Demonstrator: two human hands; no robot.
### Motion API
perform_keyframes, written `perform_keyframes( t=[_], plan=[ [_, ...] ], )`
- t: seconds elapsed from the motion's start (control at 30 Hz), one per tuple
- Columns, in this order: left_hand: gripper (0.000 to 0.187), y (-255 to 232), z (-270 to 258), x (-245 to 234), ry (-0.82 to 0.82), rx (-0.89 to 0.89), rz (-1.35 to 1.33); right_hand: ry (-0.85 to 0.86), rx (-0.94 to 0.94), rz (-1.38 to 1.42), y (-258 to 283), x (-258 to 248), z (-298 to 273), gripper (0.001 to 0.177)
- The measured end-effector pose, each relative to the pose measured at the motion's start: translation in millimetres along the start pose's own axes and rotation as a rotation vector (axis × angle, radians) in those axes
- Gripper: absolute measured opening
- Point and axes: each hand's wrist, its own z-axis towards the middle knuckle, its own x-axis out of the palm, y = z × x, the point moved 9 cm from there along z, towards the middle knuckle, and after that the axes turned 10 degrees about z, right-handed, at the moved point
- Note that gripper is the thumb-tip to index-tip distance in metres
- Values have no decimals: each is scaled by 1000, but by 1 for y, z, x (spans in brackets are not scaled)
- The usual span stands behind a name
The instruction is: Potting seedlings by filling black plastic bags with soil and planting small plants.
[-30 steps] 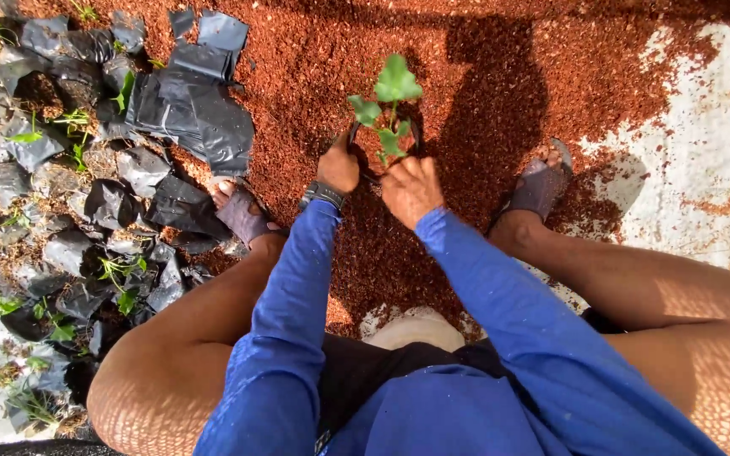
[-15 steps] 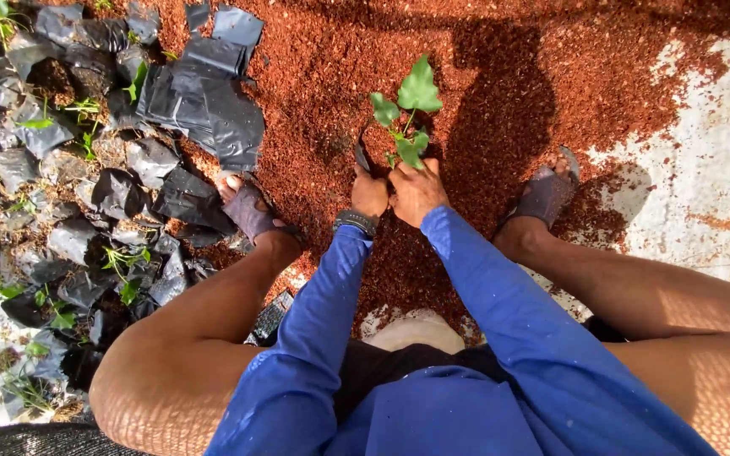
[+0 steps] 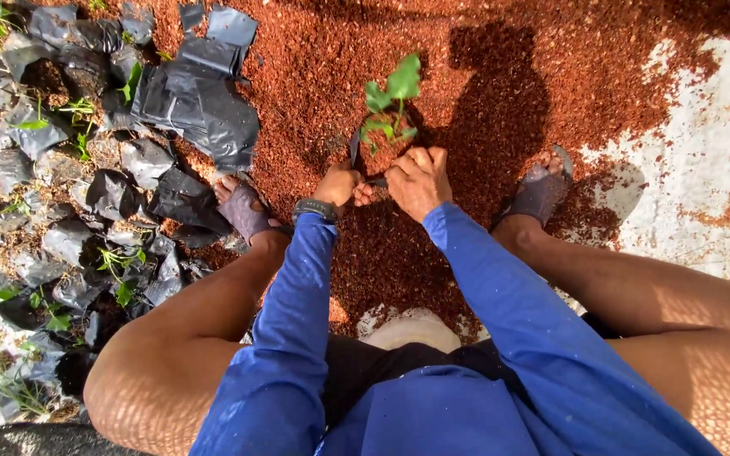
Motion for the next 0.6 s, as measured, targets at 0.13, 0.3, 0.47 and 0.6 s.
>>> perform_keyframes(
  t=[0.13, 0.3, 0.47, 0.6],
  plan=[
    [25, -26, 3, 5, -65, 527, 908, -137, 76, 144, 7, -26, -5, 13],
    [67, -53, 17, -11, -460, 182, 908, -468, 271, 338, -22, -34, -25, 16],
    [43, -97, 15, 0, -492, 381, 706, -54, 501, 338, -45, -21, -3, 36],
    [39, -85, 54, -1, -399, 401, 665, 41, 470, 419, -58, -6, 15, 36]
  ],
)
